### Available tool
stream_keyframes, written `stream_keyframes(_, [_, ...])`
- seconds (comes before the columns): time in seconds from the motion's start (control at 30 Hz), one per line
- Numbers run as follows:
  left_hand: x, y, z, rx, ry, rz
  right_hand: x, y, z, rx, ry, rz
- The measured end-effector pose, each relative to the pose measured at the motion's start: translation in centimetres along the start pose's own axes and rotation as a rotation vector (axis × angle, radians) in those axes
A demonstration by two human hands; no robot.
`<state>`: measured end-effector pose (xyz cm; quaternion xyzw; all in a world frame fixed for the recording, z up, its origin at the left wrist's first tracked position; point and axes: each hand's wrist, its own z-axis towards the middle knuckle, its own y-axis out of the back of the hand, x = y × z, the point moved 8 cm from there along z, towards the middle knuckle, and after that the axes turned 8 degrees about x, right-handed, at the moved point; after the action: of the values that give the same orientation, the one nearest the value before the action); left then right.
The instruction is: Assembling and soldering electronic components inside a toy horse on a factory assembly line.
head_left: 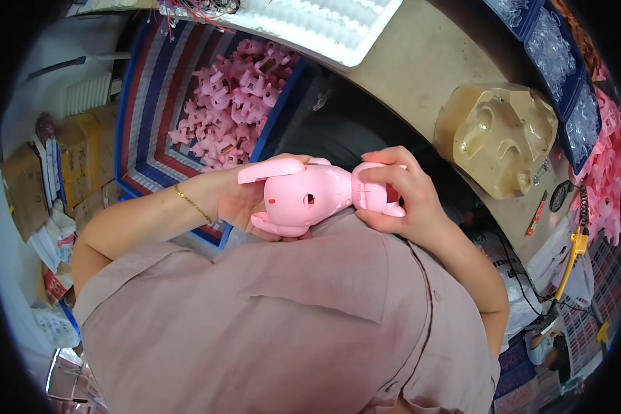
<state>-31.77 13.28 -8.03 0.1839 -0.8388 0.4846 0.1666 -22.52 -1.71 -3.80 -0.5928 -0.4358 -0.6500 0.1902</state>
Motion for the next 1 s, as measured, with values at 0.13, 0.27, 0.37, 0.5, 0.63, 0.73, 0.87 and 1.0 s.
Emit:
stream_keyframes(0.13, [-2.0,-0.1,-1.0,0.028,-0.12,0.109,0.7,1.0,1.8,0.085,-0.054,-0.024])
stream_keyframes(0.27, [-8.0,4.7,-6.4,-0.242,-0.491,0.792,4.2,3.1,1.7,-0.051,-0.021,-0.127])
stream_keyframes(0.37, [-9.7,20.1,-10.9,-0.24,-0.691,0.004,3.3,4.9,0.4,-0.122,-0.118,-0.022])
stream_keyframes(0.5, [-10.2,20.9,-9.6,0.236,-0.656,0.023,3.2,5.6,-0.2,-0.17,-0.129,-0.137])
stream_keyframes(0.63, [-7.4,9.1,-9.3,-0.306,-0.734,1.262,4.5,5.0,0.1,-0.109,-0.177,0.0])
stream_keyframes(0.73, [-5.0,-4.1,-6.0,-0.031,-2.364,1.12,7.1,2.6,2.6,-0.032,-0.073,0.056])
stream_keyframes(0.87, [-2.1,-6.3,-8.8,0.177,-2.704,1.161,8.7,2.1,4.4,-0.011,0.143,0.15])
stream_keyframes(1.0, [0.3,-7.6,-10.5,0.436,-2.828,1.32,10.7,2.1,4.9,-0.073,0.279,0.071])
